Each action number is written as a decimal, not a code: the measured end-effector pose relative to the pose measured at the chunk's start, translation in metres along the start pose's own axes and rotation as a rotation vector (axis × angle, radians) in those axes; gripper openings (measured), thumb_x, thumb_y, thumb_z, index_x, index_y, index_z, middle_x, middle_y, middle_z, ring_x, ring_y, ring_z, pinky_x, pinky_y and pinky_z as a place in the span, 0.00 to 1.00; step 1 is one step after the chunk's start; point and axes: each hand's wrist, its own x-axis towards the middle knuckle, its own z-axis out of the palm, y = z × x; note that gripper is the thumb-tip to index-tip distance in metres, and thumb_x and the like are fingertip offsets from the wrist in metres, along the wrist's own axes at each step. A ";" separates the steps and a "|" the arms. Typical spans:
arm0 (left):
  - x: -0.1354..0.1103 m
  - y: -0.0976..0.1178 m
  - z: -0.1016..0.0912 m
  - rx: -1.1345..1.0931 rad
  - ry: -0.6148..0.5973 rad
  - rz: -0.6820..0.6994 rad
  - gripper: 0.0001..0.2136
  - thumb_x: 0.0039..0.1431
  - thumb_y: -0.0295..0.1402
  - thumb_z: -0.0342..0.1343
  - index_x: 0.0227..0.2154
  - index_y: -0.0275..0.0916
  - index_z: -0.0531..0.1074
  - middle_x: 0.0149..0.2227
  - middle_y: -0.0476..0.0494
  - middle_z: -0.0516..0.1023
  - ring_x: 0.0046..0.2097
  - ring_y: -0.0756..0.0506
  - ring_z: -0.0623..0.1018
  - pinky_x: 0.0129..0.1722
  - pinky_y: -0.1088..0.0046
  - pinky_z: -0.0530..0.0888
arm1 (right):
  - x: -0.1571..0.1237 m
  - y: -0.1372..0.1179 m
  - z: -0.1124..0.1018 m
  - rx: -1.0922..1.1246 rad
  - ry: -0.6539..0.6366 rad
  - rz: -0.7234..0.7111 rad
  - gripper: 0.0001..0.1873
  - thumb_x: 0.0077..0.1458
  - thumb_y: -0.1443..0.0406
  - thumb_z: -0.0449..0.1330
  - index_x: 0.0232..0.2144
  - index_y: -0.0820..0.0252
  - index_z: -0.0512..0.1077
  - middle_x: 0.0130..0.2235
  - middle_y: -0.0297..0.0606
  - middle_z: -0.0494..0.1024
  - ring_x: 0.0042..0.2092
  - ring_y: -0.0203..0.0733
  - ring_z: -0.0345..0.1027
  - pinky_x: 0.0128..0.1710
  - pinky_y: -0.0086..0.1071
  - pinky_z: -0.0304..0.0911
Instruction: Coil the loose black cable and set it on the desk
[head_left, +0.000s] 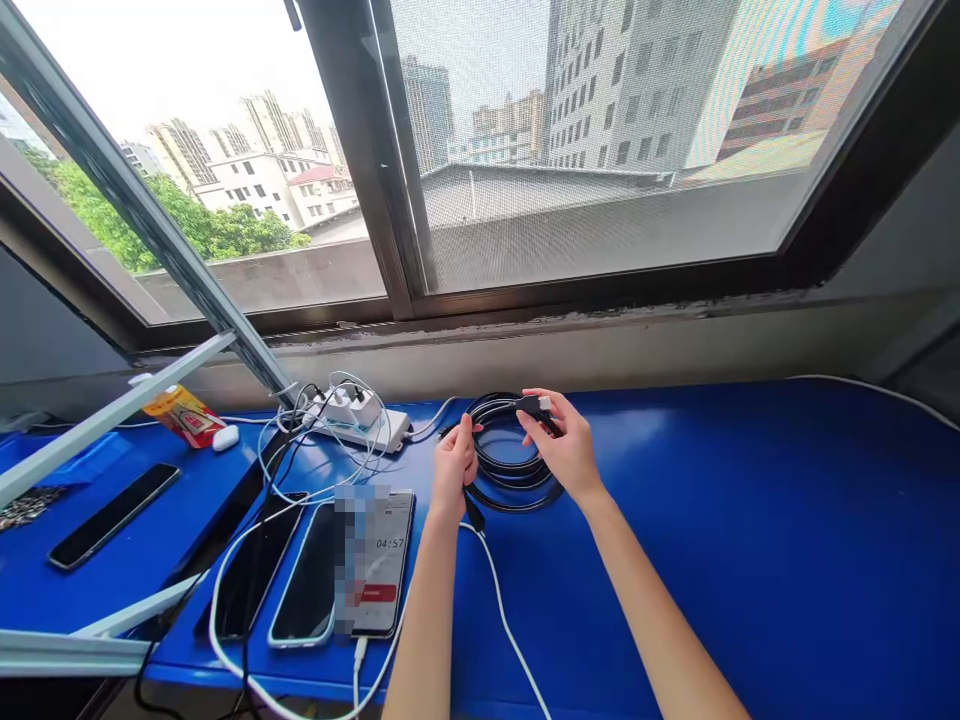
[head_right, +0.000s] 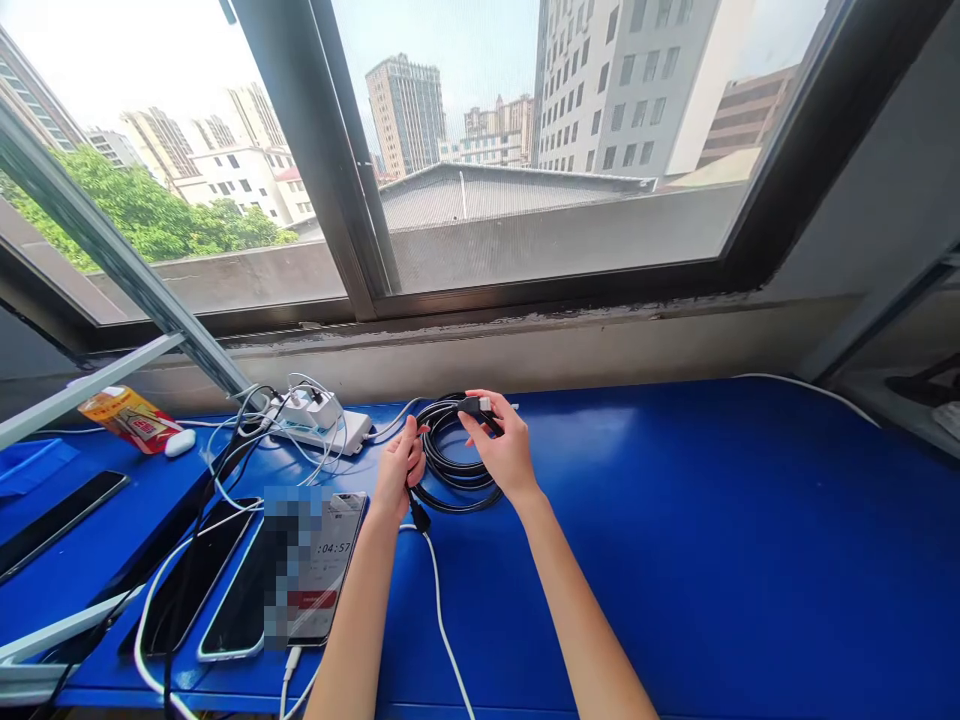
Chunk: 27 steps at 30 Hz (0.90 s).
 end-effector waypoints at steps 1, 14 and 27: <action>-0.001 0.000 0.001 0.014 -0.010 -0.001 0.33 0.29 0.64 0.61 0.25 0.35 0.70 0.10 0.62 0.52 0.12 0.56 0.56 0.13 0.80 0.50 | 0.001 -0.001 -0.001 0.003 0.016 0.006 0.25 0.42 0.48 0.65 0.36 0.59 0.73 0.29 0.35 0.74 0.19 0.32 0.63 0.16 0.27 0.59; 0.000 -0.013 0.004 0.171 -0.006 -0.023 0.10 0.41 0.27 0.65 0.26 0.39 0.69 0.17 0.52 0.72 0.18 0.48 0.72 0.14 0.77 0.67 | 0.012 0.019 -0.016 0.035 0.331 0.105 0.30 0.40 0.45 0.63 0.39 0.57 0.65 0.31 0.34 0.71 0.19 0.31 0.63 0.11 0.23 0.54; 0.015 -0.024 -0.014 0.185 0.188 0.099 0.16 0.41 0.27 0.66 0.36 0.35 0.72 0.27 0.47 0.76 0.27 0.48 0.77 0.25 0.76 0.72 | 0.016 0.049 -0.021 -0.143 0.138 -0.036 0.28 0.42 0.57 0.63 0.46 0.62 0.69 0.40 0.46 0.77 0.28 0.38 0.70 0.29 0.36 0.71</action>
